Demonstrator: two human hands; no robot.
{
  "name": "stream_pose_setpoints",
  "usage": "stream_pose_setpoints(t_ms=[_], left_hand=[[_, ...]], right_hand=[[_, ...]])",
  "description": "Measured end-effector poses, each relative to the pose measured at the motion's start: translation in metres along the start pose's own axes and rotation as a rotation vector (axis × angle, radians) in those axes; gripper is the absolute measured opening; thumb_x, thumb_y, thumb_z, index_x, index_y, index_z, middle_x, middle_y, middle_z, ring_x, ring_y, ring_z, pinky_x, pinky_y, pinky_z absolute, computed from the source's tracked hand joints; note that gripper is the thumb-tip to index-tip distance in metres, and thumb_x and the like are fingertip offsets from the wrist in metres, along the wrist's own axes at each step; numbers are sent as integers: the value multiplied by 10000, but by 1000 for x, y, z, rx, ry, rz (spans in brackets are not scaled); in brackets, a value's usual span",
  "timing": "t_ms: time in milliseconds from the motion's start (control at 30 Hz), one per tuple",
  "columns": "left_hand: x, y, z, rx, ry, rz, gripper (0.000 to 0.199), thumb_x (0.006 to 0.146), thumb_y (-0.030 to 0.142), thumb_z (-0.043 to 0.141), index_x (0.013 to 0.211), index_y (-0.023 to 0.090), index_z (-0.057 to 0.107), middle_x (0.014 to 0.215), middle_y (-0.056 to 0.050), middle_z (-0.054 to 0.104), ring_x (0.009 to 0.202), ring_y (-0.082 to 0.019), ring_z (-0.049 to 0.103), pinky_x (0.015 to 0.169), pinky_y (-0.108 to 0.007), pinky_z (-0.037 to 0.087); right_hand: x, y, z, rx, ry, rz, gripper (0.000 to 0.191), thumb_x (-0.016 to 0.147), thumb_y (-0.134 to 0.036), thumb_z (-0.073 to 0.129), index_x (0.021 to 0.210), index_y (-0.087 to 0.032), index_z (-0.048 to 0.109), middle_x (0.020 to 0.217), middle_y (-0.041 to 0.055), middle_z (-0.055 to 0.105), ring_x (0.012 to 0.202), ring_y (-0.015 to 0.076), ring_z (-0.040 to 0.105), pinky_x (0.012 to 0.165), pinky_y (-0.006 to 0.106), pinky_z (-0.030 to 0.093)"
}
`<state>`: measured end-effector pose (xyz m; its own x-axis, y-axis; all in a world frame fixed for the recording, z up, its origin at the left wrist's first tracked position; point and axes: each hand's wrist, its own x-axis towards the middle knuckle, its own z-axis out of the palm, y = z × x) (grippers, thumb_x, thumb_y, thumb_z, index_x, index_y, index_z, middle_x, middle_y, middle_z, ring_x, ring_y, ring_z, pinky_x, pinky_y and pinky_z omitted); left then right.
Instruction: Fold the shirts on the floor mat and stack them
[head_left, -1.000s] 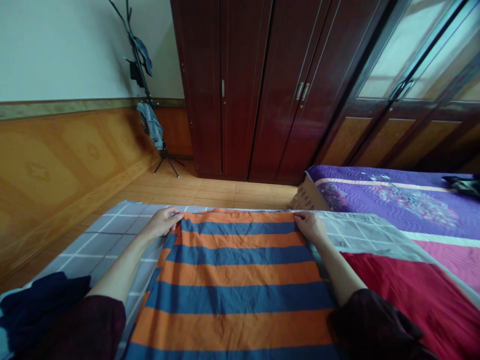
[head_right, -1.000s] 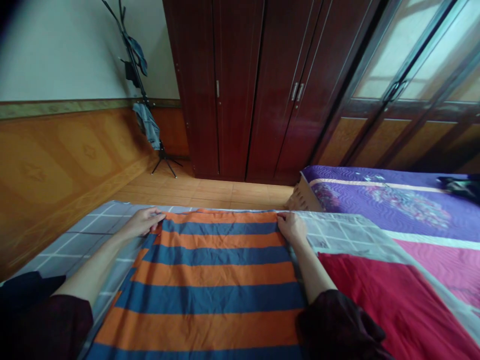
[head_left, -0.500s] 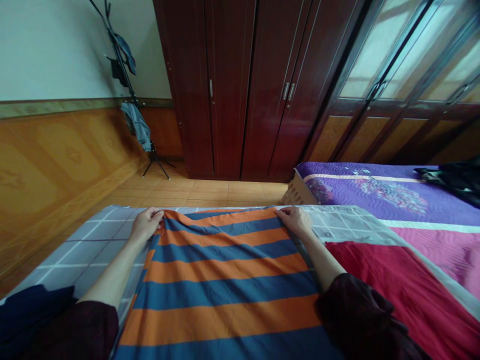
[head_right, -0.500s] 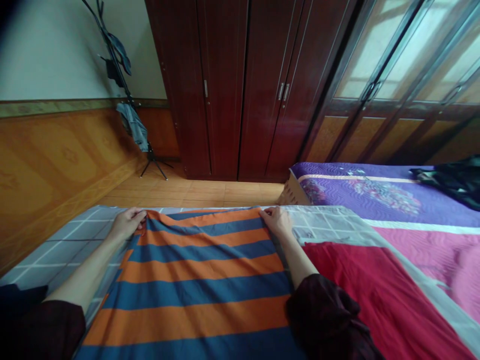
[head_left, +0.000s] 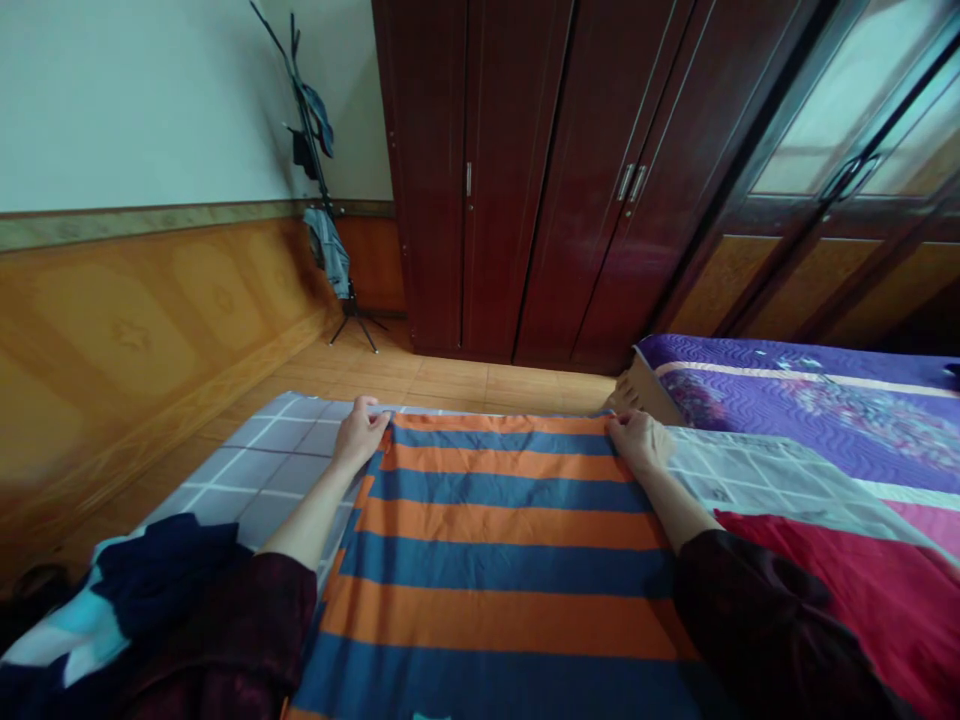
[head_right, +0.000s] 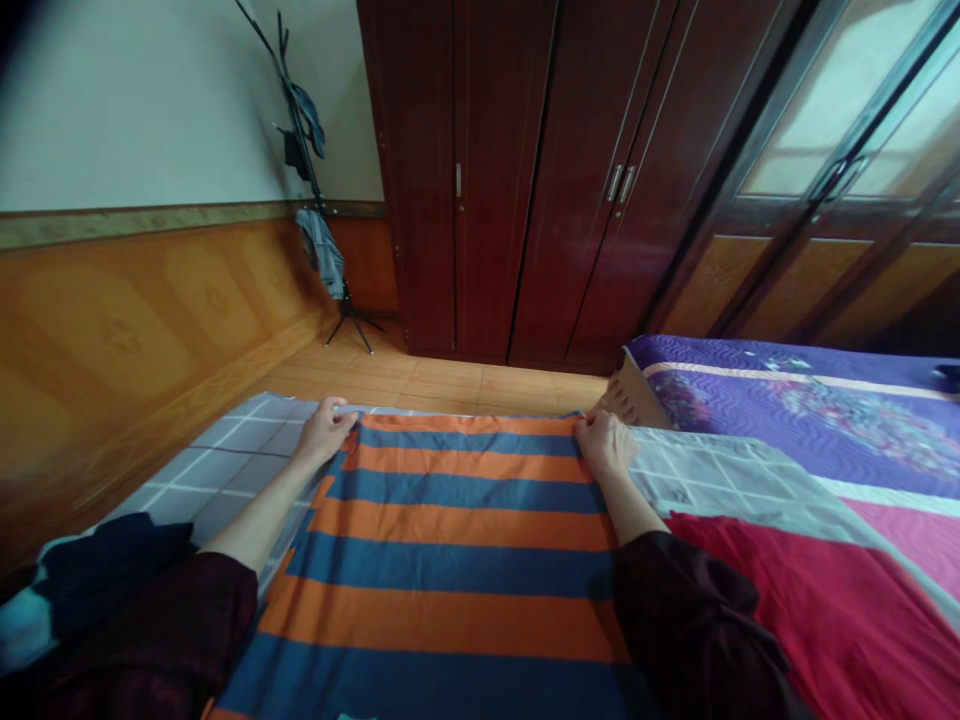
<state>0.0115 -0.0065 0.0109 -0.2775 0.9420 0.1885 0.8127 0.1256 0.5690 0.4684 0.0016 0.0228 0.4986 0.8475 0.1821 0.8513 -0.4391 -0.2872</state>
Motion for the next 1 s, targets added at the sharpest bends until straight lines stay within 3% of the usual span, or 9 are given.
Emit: stream_pose_setpoints(t_ms=[100, 200, 333, 500, 600, 700, 800, 900, 1000], left_hand=[[-10, 8, -9, 129, -87, 23, 275, 796, 473, 537, 801, 207, 603, 790, -58, 690, 799, -235, 651, 673, -284, 451], [-18, 17, -15, 230, -173, 64, 210, 746, 403, 617, 659, 214, 590, 722, -36, 681, 782, -233, 646, 667, -278, 433], [-17, 20, -18, 303, -186, 76, 140, 824, 274, 521, 733, 210, 606, 805, -39, 696, 813, -201, 645, 666, -258, 420], [-8, 8, -21, 380, -106, 15, 264, 929, 273, 351, 942, 163, 591, 953, -122, 684, 899, -236, 640, 690, -295, 435], [-11, 3, -19, 413, -108, 36, 257, 935, 297, 359, 996, 168, 573, 943, -123, 683, 880, -260, 646, 680, -319, 446], [-19, 10, -22, 427, -118, 100, 231, 930, 304, 387, 997, 180, 571, 928, -105, 676, 874, -250, 645, 703, -322, 459], [-28, 30, -33, 422, -93, 199, 278, 933, 302, 382, 1094, 142, 542, 1083, -157, 623, 1010, -271, 600, 814, -365, 452], [-45, 59, -39, 377, -145, 387, 325, 932, 339, 409, 1176, 161, 527, 1235, -126, 565, 1163, -238, 517, 963, -346, 390], [-68, 79, -23, 307, -328, 627, 425, 938, 419, 398, 1308, 222, 468, 1410, -44, 461, 1298, -168, 402, 1061, -273, 302]], right_hand=[[-1, 1, 3, -7, -4, -24, 336, 782, -386, 490, 943, -221, 734, 947, 134, 700, 874, 305, 645, 635, 332, 420], [0, 1, 4, -15, -3, -37, 354, 773, -388, 491, 952, -205, 735, 954, 150, 695, 888, 316, 641, 635, 339, 414], [5, 2, 3, -21, -1, -32, 355, 768, -407, 500, 948, -212, 737, 927, 157, 696, 880, 320, 643, 625, 341, 413], [4, 2, 4, -38, 4, -24, 353, 794, -395, 468, 966, -227, 726, 942, 151, 695, 889, 321, 640, 639, 351, 428], [0, 1, 6, -47, -3, -45, 356, 817, -390, 451, 979, -223, 720, 959, 142, 691, 891, 306, 638, 660, 349, 438], [0, 2, 2, -52, -14, -83, 354, 833, -396, 445, 963, -213, 719, 959, 134, 685, 886, 293, 637, 674, 344, 443], [-1, -1, -9, -58, -25, -138, 346, 833, -369, 450, 959, -179, 711, 947, 144, 671, 875, 291, 634, 690, 350, 452], [-27, -17, -21, -62, 4, -229, 398, 842, -310, 431, 1117, -107, 636, 1061, 193, 627, 960, 310, 602, 756, 388, 459], [-93, -48, -18, -45, 27, -443, 500, 863, -308, 438, 1327, -123, 470, 1306, 165, 511, 1182, 276, 478, 941, 387, 400]])
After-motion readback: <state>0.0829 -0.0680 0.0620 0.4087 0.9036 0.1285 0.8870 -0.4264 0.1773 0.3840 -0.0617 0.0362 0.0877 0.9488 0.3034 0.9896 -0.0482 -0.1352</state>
